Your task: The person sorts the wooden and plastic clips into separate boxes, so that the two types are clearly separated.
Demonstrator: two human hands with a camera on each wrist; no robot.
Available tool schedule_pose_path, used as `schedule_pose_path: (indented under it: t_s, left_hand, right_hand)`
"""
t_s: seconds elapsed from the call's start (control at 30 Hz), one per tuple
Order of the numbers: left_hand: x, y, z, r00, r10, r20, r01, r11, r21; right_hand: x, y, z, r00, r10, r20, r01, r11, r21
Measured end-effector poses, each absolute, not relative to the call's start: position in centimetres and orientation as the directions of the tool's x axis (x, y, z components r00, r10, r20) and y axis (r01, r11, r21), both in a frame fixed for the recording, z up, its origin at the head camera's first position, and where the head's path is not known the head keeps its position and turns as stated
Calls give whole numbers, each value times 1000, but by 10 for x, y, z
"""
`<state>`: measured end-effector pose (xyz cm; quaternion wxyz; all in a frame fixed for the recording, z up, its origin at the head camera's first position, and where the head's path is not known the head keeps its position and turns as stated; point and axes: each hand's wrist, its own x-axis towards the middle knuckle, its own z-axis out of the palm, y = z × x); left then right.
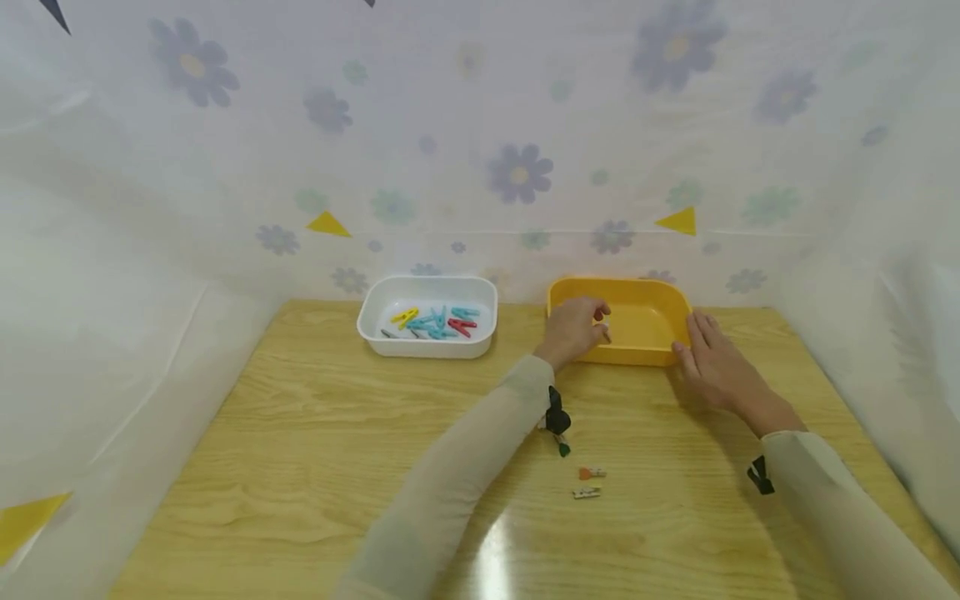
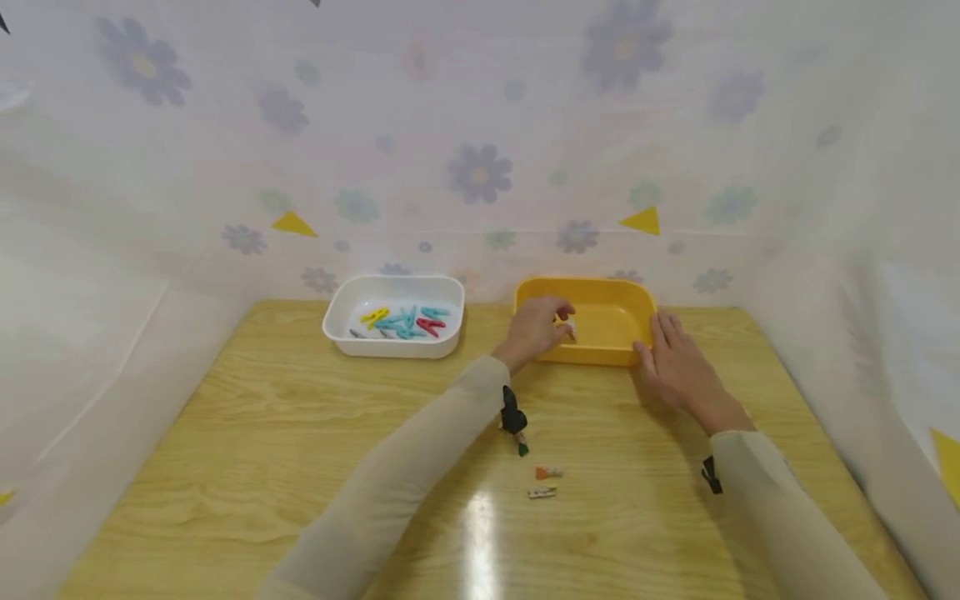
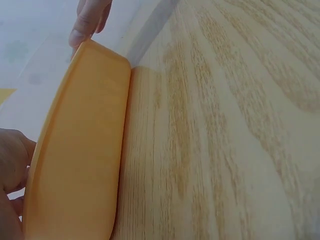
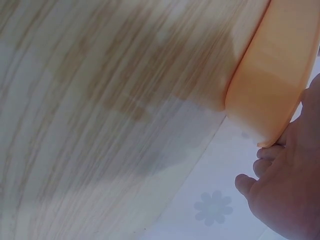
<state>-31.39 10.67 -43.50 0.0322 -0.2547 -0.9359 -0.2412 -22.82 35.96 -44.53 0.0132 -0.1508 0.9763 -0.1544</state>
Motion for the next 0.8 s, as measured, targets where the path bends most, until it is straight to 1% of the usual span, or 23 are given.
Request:
schedule_pose_path:
  t_s: [0.1, 0.3, 0.4, 0.57, 0.63, 0.8]
  left_hand:
    - [-312, 105, -435, -866, 465, 185, 496, 746, 444]
    - [-308, 96, -432, -827, 499, 258, 559, 681, 474]
    - [-304, 88, -430, -804, 515, 296, 593, 666, 453]
    - [-291, 73, -428, -792, 505, 343, 610, 675, 415]
    - [-284, 67, -427, -786, 499, 364, 618, 656, 434]
    - [-270, 50, -424, -769, 490, 410, 637, 539, 551]
  right_hand:
    - [-228, 359, -447, -954, -300, 13, -288, 904, -316]
    - [-228, 361, -446, -956, -293, -4, -276, 903, -330]
    - [-228, 362, -446, -955, -297, 8, -282, 898, -339]
    - [-230, 362, -448, -951, -309, 20, -296, 891, -344]
    - [-230, 362, -448, -950, -312, 20, -299, 889, -347]
    - [-231, 362, -448, -948, -319, 23, -307, 887, -346]
